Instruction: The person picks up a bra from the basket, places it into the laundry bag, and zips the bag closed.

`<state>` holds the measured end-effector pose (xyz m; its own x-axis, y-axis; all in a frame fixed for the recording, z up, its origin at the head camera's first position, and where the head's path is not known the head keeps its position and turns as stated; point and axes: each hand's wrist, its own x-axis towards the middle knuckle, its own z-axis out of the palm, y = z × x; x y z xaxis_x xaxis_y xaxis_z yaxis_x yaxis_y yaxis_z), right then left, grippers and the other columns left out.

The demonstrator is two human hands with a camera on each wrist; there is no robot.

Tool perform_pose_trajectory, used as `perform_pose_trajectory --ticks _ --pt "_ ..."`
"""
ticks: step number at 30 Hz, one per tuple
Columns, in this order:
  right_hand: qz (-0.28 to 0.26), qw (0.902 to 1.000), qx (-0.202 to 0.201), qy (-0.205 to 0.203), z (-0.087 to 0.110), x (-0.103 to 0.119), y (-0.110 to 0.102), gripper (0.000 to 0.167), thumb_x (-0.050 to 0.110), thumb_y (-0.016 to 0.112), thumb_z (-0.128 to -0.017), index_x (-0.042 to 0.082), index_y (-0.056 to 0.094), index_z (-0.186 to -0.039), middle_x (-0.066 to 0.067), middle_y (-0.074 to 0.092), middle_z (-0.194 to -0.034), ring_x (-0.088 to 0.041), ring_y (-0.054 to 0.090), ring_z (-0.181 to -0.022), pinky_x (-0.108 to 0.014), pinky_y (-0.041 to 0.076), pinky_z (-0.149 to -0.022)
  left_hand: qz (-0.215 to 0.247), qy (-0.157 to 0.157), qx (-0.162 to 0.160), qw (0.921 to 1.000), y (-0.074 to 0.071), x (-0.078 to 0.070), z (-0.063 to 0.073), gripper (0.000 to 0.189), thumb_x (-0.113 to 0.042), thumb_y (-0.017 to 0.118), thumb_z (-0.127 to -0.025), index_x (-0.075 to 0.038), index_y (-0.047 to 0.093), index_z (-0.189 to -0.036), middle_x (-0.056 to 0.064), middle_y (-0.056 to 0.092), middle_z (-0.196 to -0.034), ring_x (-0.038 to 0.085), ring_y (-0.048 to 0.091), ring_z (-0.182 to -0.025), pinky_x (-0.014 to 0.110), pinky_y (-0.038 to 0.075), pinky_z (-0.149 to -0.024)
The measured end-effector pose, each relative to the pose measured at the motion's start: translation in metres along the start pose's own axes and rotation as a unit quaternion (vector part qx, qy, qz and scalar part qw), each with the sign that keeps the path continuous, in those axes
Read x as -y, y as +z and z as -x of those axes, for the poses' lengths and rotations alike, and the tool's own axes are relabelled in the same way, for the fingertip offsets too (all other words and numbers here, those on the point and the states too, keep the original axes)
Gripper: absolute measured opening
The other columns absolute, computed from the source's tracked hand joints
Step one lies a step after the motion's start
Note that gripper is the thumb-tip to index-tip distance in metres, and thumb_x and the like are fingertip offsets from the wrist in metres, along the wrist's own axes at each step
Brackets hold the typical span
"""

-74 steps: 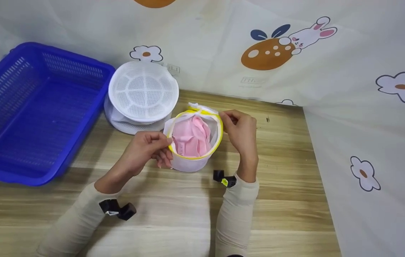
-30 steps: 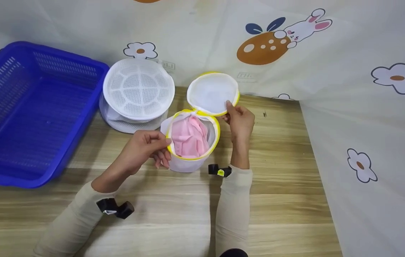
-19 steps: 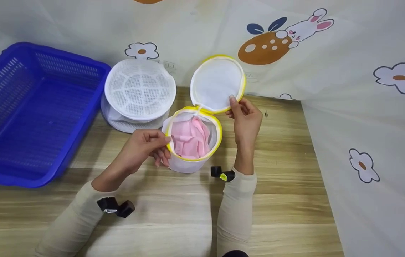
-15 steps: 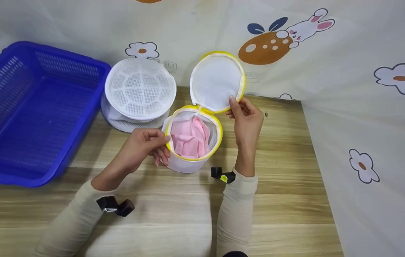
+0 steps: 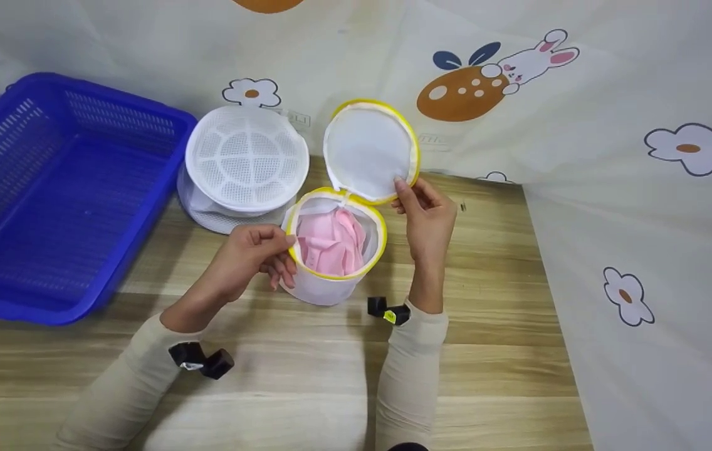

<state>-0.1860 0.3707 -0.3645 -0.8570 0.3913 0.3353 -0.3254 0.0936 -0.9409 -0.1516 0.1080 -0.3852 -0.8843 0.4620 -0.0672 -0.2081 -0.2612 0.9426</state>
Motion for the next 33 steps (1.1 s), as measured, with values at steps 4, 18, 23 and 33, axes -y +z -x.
perform_pose_trajectory --ticks 4,18,23,33 --pt "-0.003 1.0 0.0 0.009 0.0 -0.001 -0.001 0.024 0.011 0.075 -0.082 -0.008 0.07 -0.097 -0.015 0.063 -0.077 -0.018 0.059 -0.061 -0.023 0.051 -0.057 0.006 0.004 -0.005 1.0 0.0 0.002 -0.001 0.019 -0.007 0.055 -0.095 0.002 0.057 -0.078 0.013 0.062 -0.06 0.019 0.062 -0.047 0.024 0.046 -0.042" --pt "0.019 0.9995 0.015 -0.022 0.001 -0.003 0.0 0.02 0.008 0.075 -0.082 -0.008 0.071 -0.093 -0.014 0.064 -0.072 -0.018 0.058 -0.061 -0.023 0.051 -0.057 0.028 0.01 -0.027 0.9992 -0.002 0.005 0.0 0.02 -0.008 0.054 -0.096 0.006 0.058 -0.083 0.013 0.063 -0.063 0.018 0.063 -0.049 0.023 0.048 -0.043" --pt "0.023 0.9992 0.027 -0.017 0.001 -0.006 0.004 0.019 0.009 0.075 -0.082 -0.008 0.071 -0.09 -0.011 0.063 -0.069 -0.017 0.058 -0.061 -0.023 0.05 -0.057 0.039 -0.006 -0.051 0.9979 -0.002 0.007 0.001 0.025 -0.009 0.052 -0.098 0.014 0.059 -0.092 0.014 0.063 -0.064 0.019 0.064 -0.051 0.025 0.05 -0.046" --pt "-0.007 0.9966 0.071 -0.042 0.002 0.002 -0.007 0.015 -0.002 0.072 -0.082 -0.014 0.069 -0.091 -0.013 0.065 -0.069 -0.018 0.059 -0.061 -0.024 0.049 -0.058 0.054 0.011 -0.041 0.9976 -0.001 0.007 -0.004 0.023 -0.008 0.053 -0.097 0.013 0.057 -0.09 0.013 0.063 -0.064 0.019 0.063 -0.05 0.025 0.05 -0.045"
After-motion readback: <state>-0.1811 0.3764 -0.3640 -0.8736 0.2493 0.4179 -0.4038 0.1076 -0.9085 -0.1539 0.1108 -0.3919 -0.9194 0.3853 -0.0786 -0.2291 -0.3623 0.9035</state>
